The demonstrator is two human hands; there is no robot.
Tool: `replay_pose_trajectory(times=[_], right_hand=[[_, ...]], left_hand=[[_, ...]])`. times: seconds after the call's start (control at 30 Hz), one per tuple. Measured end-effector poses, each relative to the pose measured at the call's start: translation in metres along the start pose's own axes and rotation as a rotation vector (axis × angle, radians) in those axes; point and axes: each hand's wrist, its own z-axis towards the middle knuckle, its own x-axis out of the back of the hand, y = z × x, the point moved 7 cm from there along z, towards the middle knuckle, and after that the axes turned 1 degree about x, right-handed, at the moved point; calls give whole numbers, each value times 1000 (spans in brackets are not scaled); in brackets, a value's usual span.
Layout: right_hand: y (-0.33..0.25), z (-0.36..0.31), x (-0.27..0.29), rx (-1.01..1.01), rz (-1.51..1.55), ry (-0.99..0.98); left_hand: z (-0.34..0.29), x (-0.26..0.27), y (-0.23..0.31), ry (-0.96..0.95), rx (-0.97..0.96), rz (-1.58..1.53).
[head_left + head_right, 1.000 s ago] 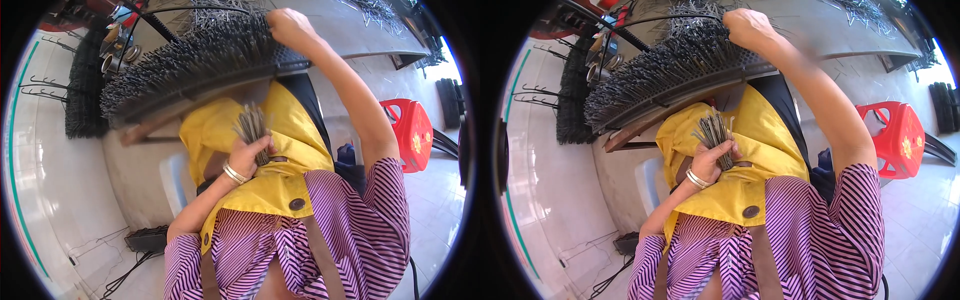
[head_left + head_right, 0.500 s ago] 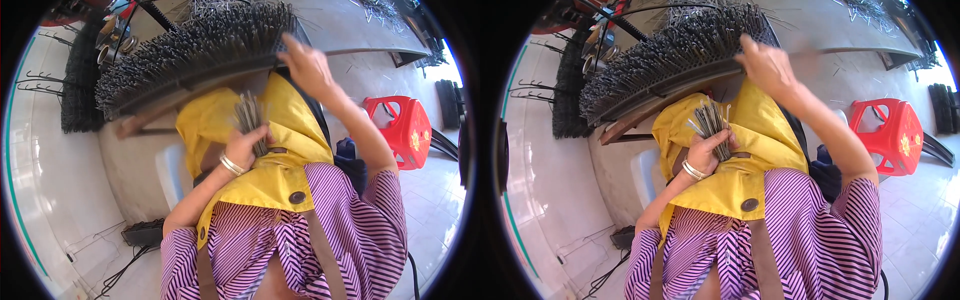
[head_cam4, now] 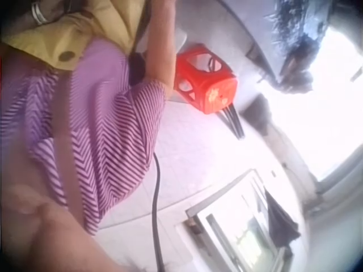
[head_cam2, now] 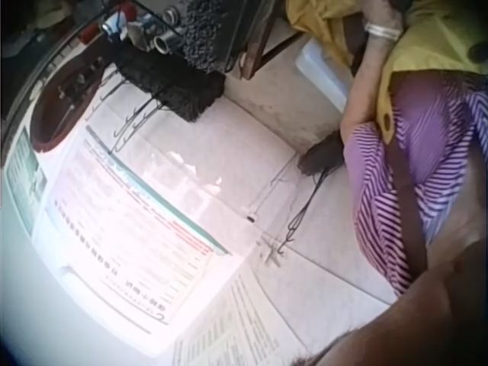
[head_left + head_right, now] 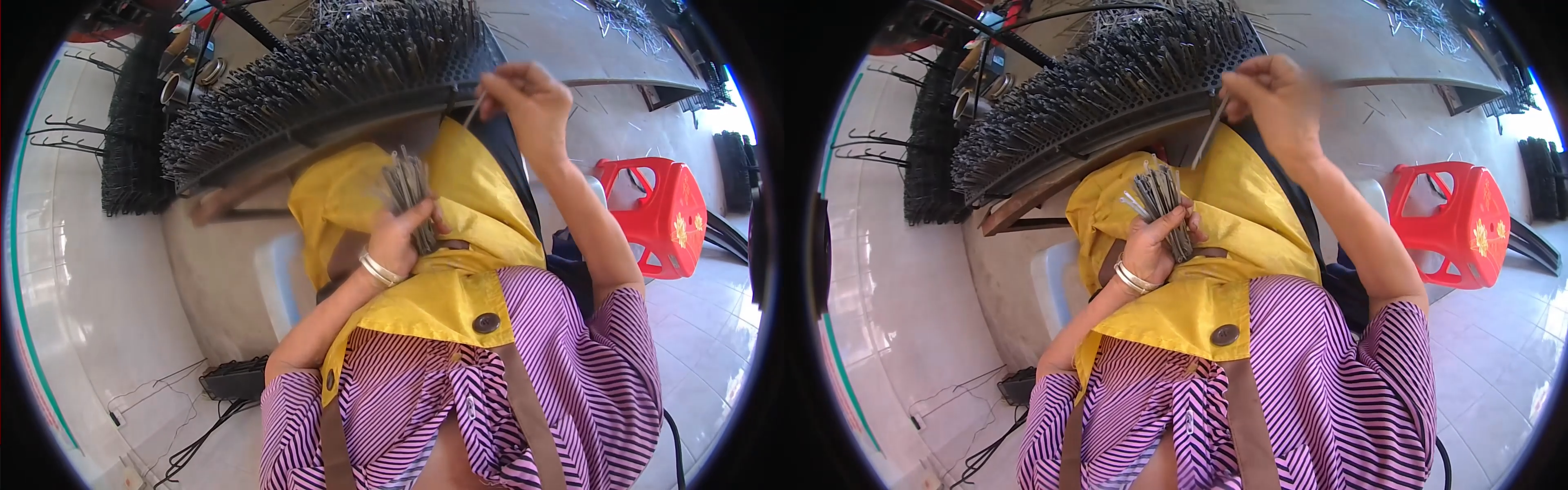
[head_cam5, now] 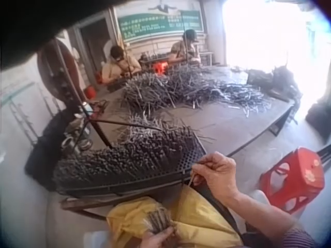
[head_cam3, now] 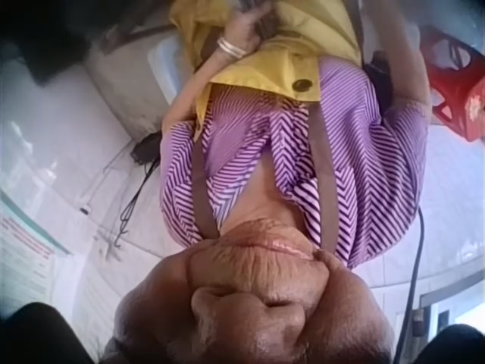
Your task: The worker is taking thin metal rods from a bundle and inserting them into specific slots on a brush-like holding fixture.
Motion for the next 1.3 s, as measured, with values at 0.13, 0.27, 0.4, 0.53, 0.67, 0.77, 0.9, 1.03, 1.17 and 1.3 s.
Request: replay_pose_trajectory(times=[0.13,0.27,0.4,0.53,0.67,0.77,0.9,1.03,1.17,1.3], right_hand=[[-25,24,3,306,-204,120],[-41,27,-16,587,-334,165],[-38,29,-34,658,-418,161],[-43,22,-55,1062,-653,63],[-44,22,-72,1092,-621,-116],[-35,33,-69,880,-601,-103],[-27,31,-71,937,-608,-152],[-21,28,-86,1086,-760,-280],[-8,36,-87,902,-881,-270],[4,32,-72,814,-1034,-226]], left_hand=[[-1,-2,1,-3,13,-60],[-2,1,2,49,3,-26],[-2,1,4,61,-34,-2],[-2,-1,4,63,-32,-29],[0,-1,4,43,-26,-44],[0,0,4,48,-30,-40],[0,-1,4,42,-19,-30],[1,0,4,20,-24,-18],[1,0,4,42,-26,-34],[1,2,4,29,-31,-51]])
